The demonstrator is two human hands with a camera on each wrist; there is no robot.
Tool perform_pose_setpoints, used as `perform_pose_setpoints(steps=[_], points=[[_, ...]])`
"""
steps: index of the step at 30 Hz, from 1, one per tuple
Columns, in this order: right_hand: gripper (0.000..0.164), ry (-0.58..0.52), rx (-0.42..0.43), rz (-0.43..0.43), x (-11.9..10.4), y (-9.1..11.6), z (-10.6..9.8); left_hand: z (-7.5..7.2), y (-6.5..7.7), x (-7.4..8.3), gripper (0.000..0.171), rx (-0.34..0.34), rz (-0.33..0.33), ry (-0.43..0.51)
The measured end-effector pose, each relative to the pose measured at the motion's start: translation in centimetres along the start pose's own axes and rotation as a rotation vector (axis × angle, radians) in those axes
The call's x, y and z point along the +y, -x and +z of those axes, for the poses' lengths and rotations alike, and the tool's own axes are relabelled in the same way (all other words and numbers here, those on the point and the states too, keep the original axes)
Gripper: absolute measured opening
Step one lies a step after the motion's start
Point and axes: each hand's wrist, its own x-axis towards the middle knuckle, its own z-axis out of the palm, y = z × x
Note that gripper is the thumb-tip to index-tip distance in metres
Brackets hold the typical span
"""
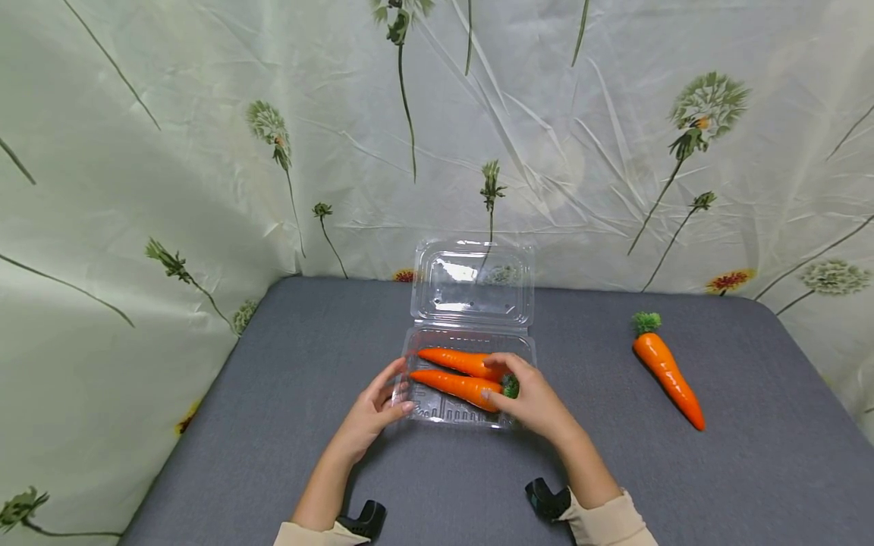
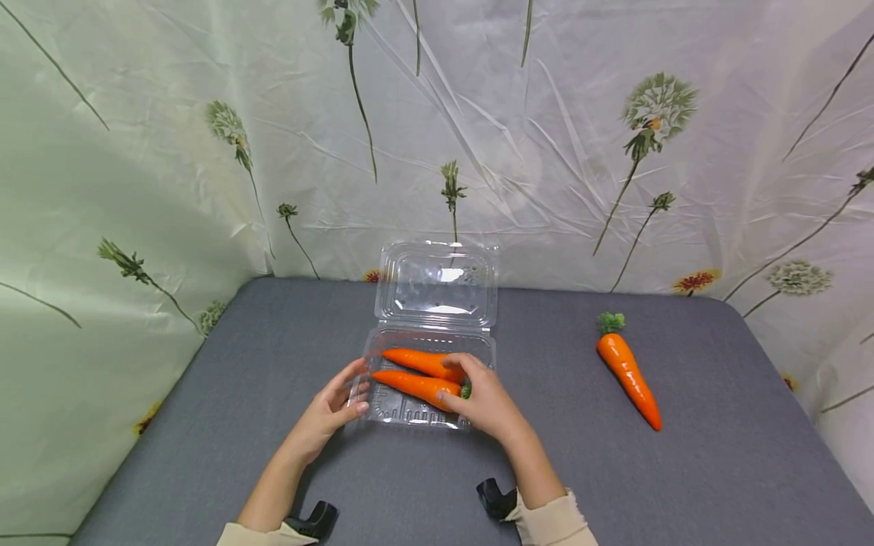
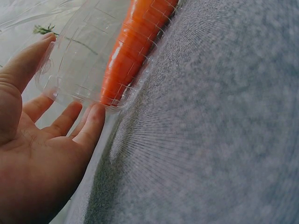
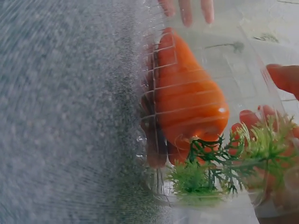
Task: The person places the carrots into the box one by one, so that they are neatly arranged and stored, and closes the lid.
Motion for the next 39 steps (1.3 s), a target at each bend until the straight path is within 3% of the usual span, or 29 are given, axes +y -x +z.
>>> perform_pose_setpoints(steps=[5,12,16,23,27,34,39], points=[[0.048,-0.135,0.074,-0.025,-0.3,0.1,-0.3,-0.1,0.0,0.0,0.069,0.004,-0.009,-0.009],[0.050,-0.101,0.213,-0.095,-3.0,0.7,-1.8,-0.1,0.0,-0.1,0.069,0.005,0.006,-0.006],[0.049,-0.093,0.271,-0.128,-3.1,1.0,-2.9,-0.1,0.0,-0.1,0.070,0.008,0.007,-0.013],[0.050,-0.013,0.362,-0.132,-1.9,1.7,-5.1,-0.1,0.0,-0.1,0.070,0.015,-0.004,-0.030],[0.052,0.027,0.417,-0.112,0.1,2.3,-6.4,-0.1,0.0,-0.1,0.071,0.012,0.007,-0.028],[0.054,0.077,0.481,-0.010,3.5,3.6,-8.7,-0.1,0.0,-0.1,0.070,0.001,0.007,-0.022],[0.051,0.100,0.513,0.040,3.4,4.4,-10.2,0.0,0.0,0.0,0.070,0.006,-0.011,-0.012]])
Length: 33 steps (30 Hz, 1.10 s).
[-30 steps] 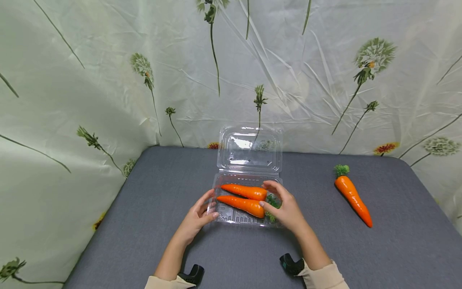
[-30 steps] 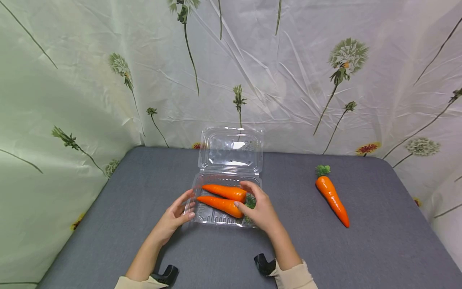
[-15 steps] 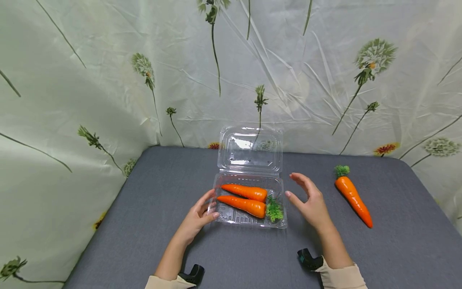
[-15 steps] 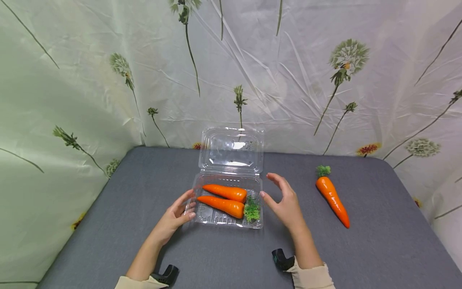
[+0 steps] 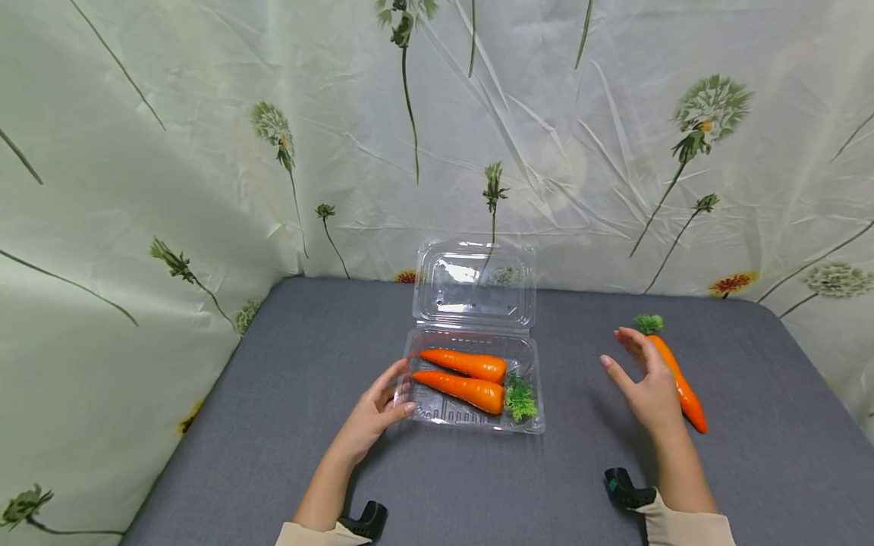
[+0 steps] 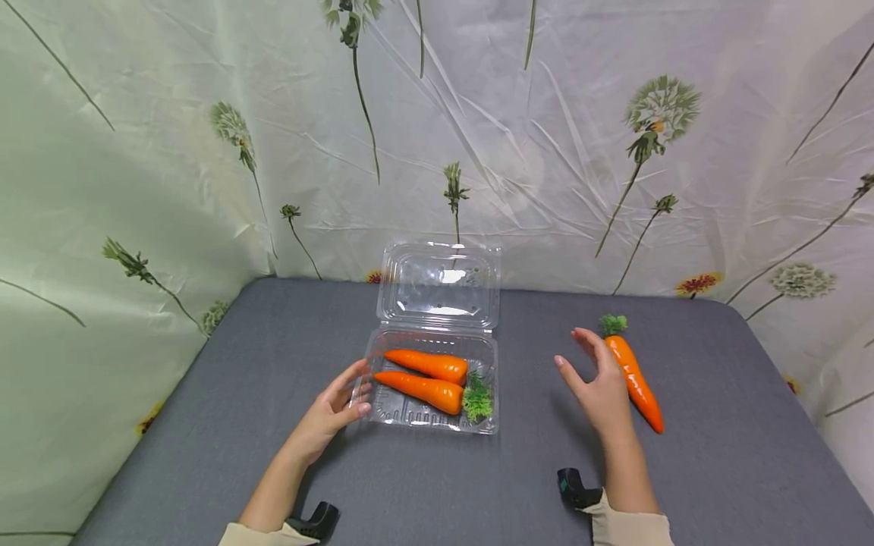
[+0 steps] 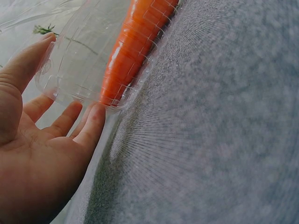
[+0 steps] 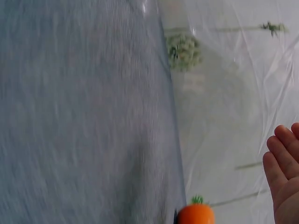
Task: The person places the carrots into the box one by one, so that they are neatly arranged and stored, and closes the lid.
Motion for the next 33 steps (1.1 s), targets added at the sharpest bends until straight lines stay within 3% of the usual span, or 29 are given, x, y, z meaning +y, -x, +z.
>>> perform_pose_setpoints(steps=[5,14,22,33], points=[[0.052,0.027,0.039,0.039,2.5,-0.2,-1.2,0.0,0.1,0.0,0.070,0.003,-0.001,0.005],[0.050,0.119,0.089,0.169,4.2,-0.3,-3.2,0.0,0.1,0.1,0.070,-0.007,0.002,0.005],[0.050,0.137,0.109,0.188,5.6,-0.3,-4.0,-0.2,0.0,0.3,0.070,-0.004,-0.004,0.015],[0.052,0.264,0.020,0.240,6.6,0.1,-5.2,0.1,0.0,0.2,0.070,0.009,-0.013,0.029]])
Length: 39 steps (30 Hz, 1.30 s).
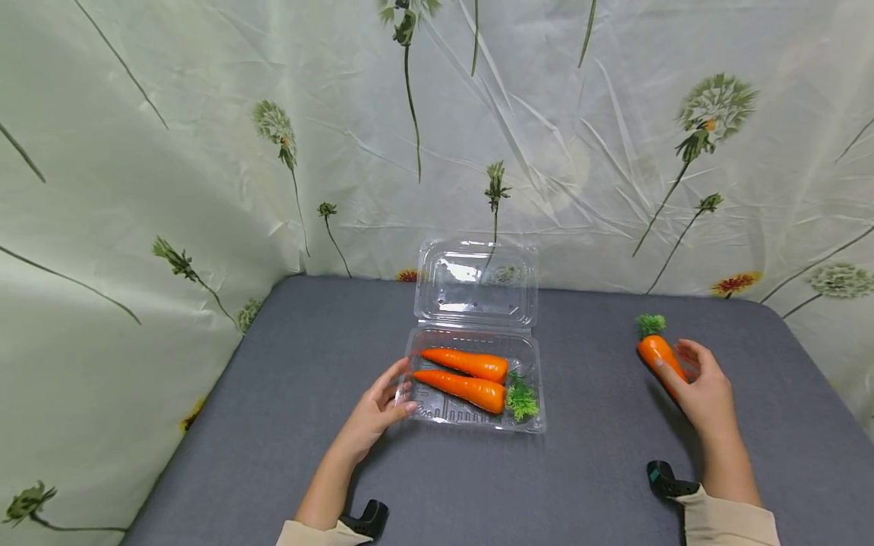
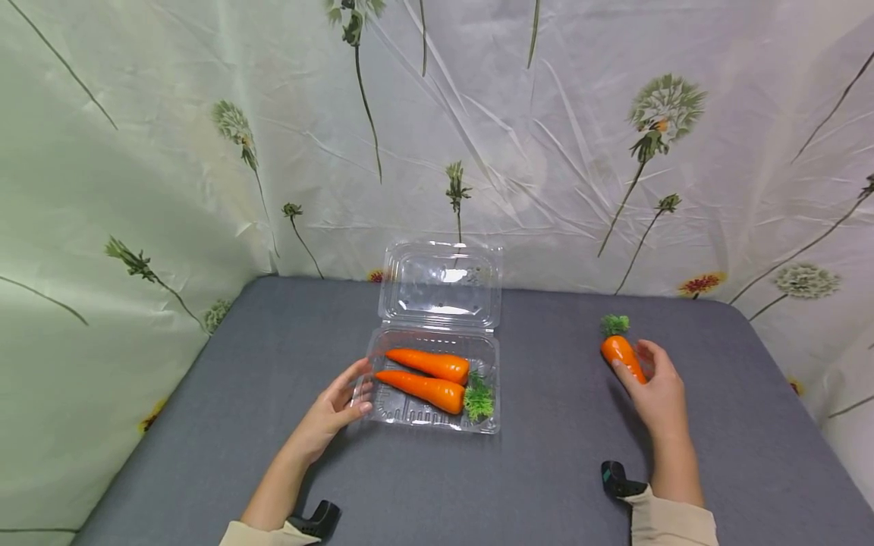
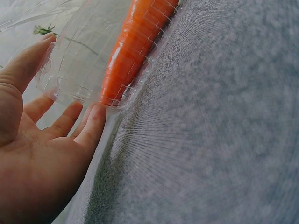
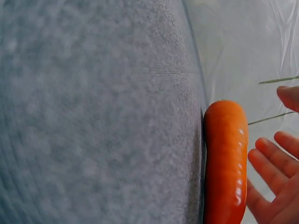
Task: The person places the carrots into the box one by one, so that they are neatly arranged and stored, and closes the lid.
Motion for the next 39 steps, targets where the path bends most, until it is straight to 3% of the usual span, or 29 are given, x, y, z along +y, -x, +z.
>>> perform_pose_setpoints(steps=[5,9,13,18,28,39], points=[[0.055,0.040,-0.058,0.032,0.2,0.0,-0.3,0.1,0.0,0.1,0.070,-0.003,0.007,-0.003],[0.060,0.070,-0.177,0.053,0.2,0.1,-0.5,0.1,0.1,0.2,0.071,-0.004,0.009,-0.006],[0.058,0.092,-0.269,0.018,0.0,0.2,-0.6,0.1,0.2,0.2,0.071,-0.003,0.007,-0.006],[0.051,0.085,-0.291,-0.042,-0.3,0.3,-0.3,0.1,0.2,0.3,0.071,-0.002,0.006,0.002],[0.047,0.092,-0.296,-0.055,-0.2,-0.4,0.1,0.1,0.0,0.0,0.071,-0.002,0.005,-0.007],[0.059,0.109,-0.435,-0.036,0.6,-2.4,-0.2,0.0,0.1,0.0,0.070,0.001,0.007,-0.005]])
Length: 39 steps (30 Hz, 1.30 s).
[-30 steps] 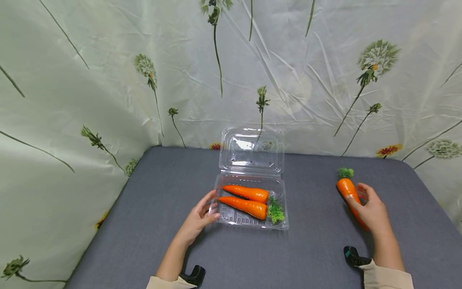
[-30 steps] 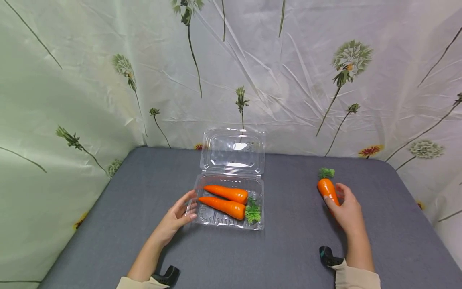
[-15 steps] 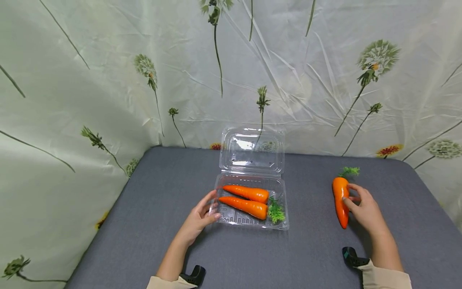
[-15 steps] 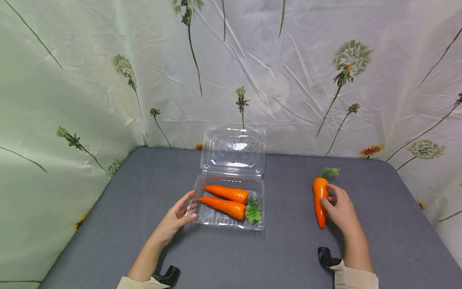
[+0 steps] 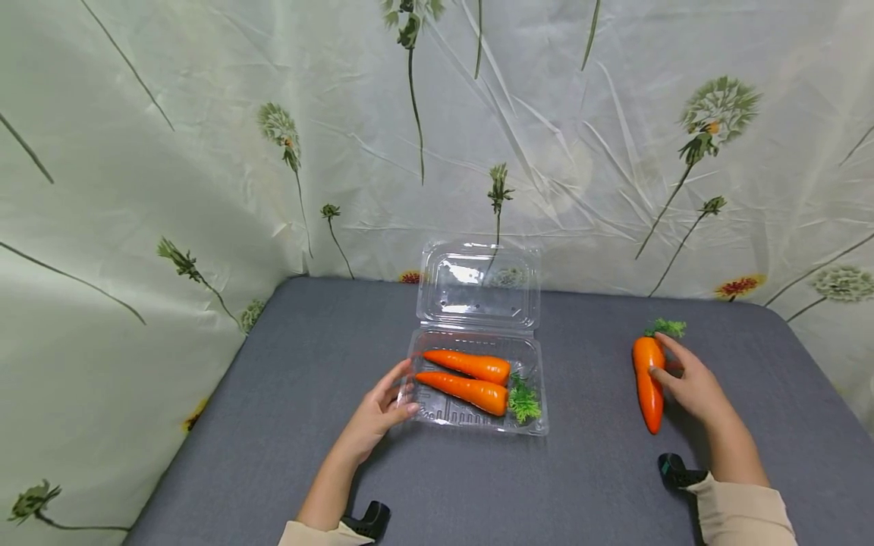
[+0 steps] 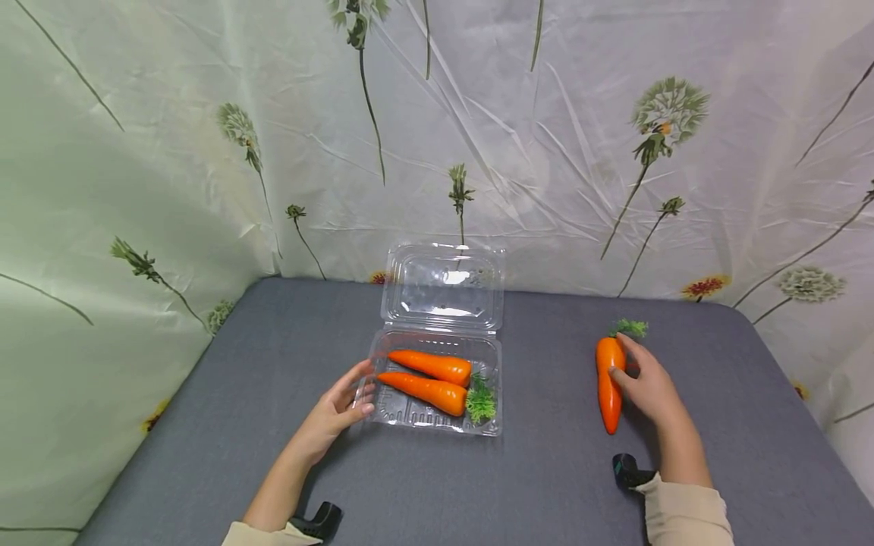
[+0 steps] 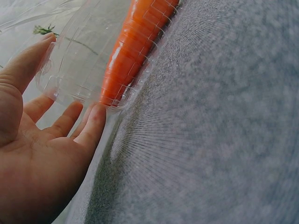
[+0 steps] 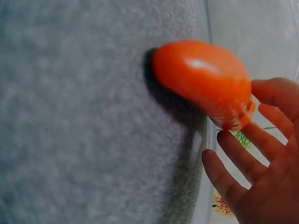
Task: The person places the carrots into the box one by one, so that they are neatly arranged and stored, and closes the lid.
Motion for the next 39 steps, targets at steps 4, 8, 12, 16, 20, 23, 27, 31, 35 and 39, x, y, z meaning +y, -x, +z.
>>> perform_pose_setpoints(steps=[4,8,12,16,20,23,27,31,35,39], points=[[0.059,-0.002,-0.012,0.004,-0.1,-0.1,0.0,0.0,0.0,0.0,0.070,-0.001,0.003,-0.009],[0.057,-0.008,0.035,-0.020,-0.3,0.1,0.3,0.0,0.0,-0.1,0.070,0.000,0.002,-0.009],[0.056,0.026,0.093,-0.026,-0.6,0.4,0.7,0.0,0.0,0.0,0.070,0.006,-0.004,-0.008],[0.053,0.087,0.116,-0.035,-1.1,0.7,0.9,0.0,0.1,0.0,0.070,0.008,-0.006,-0.003],[0.050,0.139,0.108,-0.064,-1.5,1.2,1.0,0.0,0.1,0.0,0.070,0.006,-0.005,-0.003],[0.046,0.174,0.121,-0.101,-1.8,1.6,0.9,0.0,0.1,0.0,0.070,0.008,-0.006,-0.007],[0.040,0.173,0.178,-0.155,-2.4,1.9,0.8,0.0,0.1,0.0,0.070,0.008,-0.007,-0.007],[0.046,0.128,0.155,-0.224,-2.9,1.8,0.2,-0.1,0.1,0.0,0.070,0.007,-0.003,-0.008],[0.056,0.108,0.022,-0.269,-2.8,1.3,-0.4,-0.1,0.1,-0.1,0.070,0.005,-0.005,-0.013],[0.059,0.074,-0.089,-0.245,-2.0,1.0,-0.6,-0.2,0.1,-0.2,0.070,-0.004,-0.008,-0.028]])
